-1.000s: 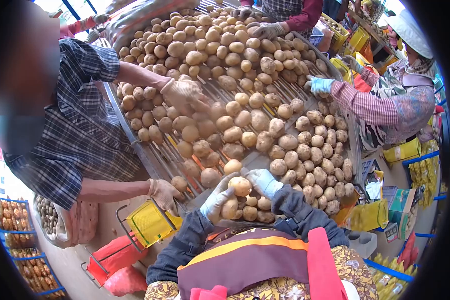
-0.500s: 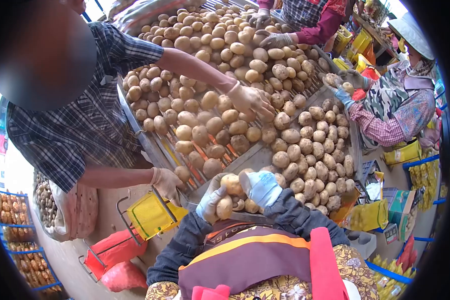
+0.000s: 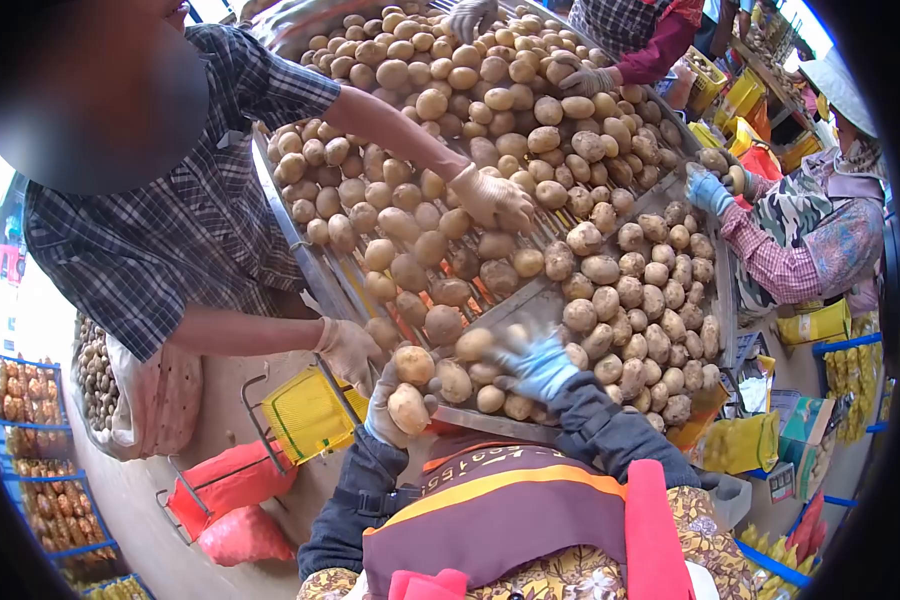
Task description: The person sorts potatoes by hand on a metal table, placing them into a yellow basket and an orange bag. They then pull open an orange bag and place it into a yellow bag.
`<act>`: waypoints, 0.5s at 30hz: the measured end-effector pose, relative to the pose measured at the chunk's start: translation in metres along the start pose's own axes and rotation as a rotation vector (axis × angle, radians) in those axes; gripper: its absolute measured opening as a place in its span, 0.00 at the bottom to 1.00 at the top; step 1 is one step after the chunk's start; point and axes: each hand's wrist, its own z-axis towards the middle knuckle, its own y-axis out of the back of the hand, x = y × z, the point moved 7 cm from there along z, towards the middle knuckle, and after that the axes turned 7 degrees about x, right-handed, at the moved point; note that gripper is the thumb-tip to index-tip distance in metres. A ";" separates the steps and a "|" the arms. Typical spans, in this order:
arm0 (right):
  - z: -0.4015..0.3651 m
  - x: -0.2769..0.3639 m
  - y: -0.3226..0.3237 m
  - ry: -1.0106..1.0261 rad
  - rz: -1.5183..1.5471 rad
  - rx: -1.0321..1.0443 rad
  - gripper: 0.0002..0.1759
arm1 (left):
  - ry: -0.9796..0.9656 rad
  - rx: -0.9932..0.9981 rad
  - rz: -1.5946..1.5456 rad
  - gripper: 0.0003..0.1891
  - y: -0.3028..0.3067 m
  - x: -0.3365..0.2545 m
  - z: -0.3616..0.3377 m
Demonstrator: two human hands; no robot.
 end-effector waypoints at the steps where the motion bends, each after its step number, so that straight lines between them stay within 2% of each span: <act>1: -0.003 -0.022 0.013 -0.155 -0.049 -0.062 0.32 | -0.013 -0.009 -0.048 0.27 0.002 0.002 -0.005; 3: -0.004 -0.078 -0.005 -0.228 0.032 -0.104 0.30 | -0.029 -0.021 -0.078 0.26 0.012 -0.002 -0.009; 5: -0.010 -0.079 0.036 -0.389 -0.184 -0.165 0.26 | -0.162 -0.099 0.053 0.27 0.006 -0.008 -0.012; 6: -0.006 -0.064 0.052 -0.276 -0.171 -0.334 0.25 | -0.172 -0.099 0.051 0.27 0.009 -0.010 -0.012; 7: 0.007 -0.032 0.071 -0.069 -0.089 -0.223 0.25 | -0.119 -0.100 0.026 0.28 0.016 -0.007 -0.011; 8: 0.020 -0.007 0.045 0.126 -0.014 -0.102 0.23 | -0.067 -0.102 0.001 0.28 0.022 -0.005 -0.012; 10: 0.025 0.058 0.007 0.518 0.085 -0.066 0.20 | -0.083 -0.122 0.036 0.28 0.026 -0.005 -0.011; 11: 0.027 0.085 0.010 0.520 0.024 -0.042 0.19 | -0.088 -0.139 0.068 0.28 0.027 -0.004 -0.011; 13: 0.045 0.098 -0.009 0.442 -0.048 0.193 0.21 | -0.116 -0.151 0.078 0.29 0.031 -0.007 -0.014; 15: 0.062 0.092 -0.011 0.386 0.023 0.232 0.24 | -0.046 -0.142 0.080 0.31 0.039 -0.007 -0.014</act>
